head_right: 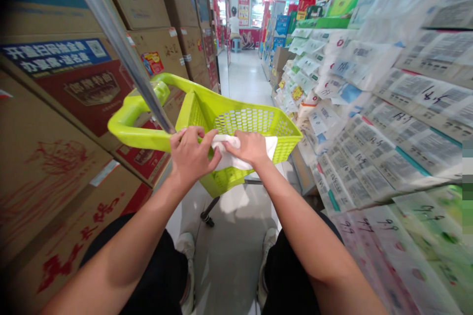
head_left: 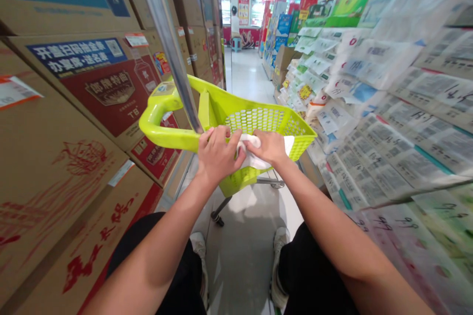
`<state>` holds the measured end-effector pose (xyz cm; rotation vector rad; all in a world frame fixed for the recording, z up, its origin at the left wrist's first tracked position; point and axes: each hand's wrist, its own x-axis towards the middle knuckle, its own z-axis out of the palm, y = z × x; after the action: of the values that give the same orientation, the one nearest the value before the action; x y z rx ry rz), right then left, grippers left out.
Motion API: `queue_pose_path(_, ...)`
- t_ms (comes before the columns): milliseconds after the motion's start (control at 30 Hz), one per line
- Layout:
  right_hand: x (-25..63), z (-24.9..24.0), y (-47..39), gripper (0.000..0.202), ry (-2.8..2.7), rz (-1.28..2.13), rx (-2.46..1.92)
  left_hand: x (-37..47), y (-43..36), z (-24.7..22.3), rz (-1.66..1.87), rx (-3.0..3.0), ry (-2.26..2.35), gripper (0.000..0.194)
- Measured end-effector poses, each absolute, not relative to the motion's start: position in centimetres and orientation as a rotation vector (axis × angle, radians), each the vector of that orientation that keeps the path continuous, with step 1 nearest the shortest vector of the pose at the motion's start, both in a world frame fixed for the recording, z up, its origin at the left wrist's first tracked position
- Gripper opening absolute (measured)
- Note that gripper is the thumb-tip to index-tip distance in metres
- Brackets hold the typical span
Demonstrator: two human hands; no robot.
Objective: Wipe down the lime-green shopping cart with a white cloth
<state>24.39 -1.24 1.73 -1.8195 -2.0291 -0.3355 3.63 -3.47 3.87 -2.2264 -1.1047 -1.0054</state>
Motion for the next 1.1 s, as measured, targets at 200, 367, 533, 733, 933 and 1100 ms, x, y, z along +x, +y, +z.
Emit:
queue_pose_path(200,32.6,0.6,-0.1,0.066,-1.934,-0.271,-1.901,3.0,-2.1,4.0,-1.02,-2.2,-1.224,0.031)
queue_pose_path(367,31.9,0.0,-0.4,0.059,-1.979,-0.232,-1.713,2.8,-1.6,4.2,-1.097,-2.225,-1.172,0.051)
queue_pose_path(533,22.5,0.7,-0.9,0.06,-2.114,-0.277,-1.404,3.4,-2.3,4.6,-1.092,-2.303,-1.179,0.065)
queue_pose_path(733,21.7,1.8,-0.6,0.05,-2.257,-0.238,-1.347,2.9,-2.4,4.5,-1.063,-2.229,-1.235,0.044)
queue_pose_path(933,33.1,0.4,0.5,0.064,-1.972,-0.248,-1.984,2.1,-2.1,4.5,-1.06,-2.187,-1.247,0.043)
queue_pose_path(1100,35.0,-0.2,0.4,0.057,-1.947,-0.294,-1.963,2.8,-2.7,4.7,-1.093,-2.246,-1.244,0.044)
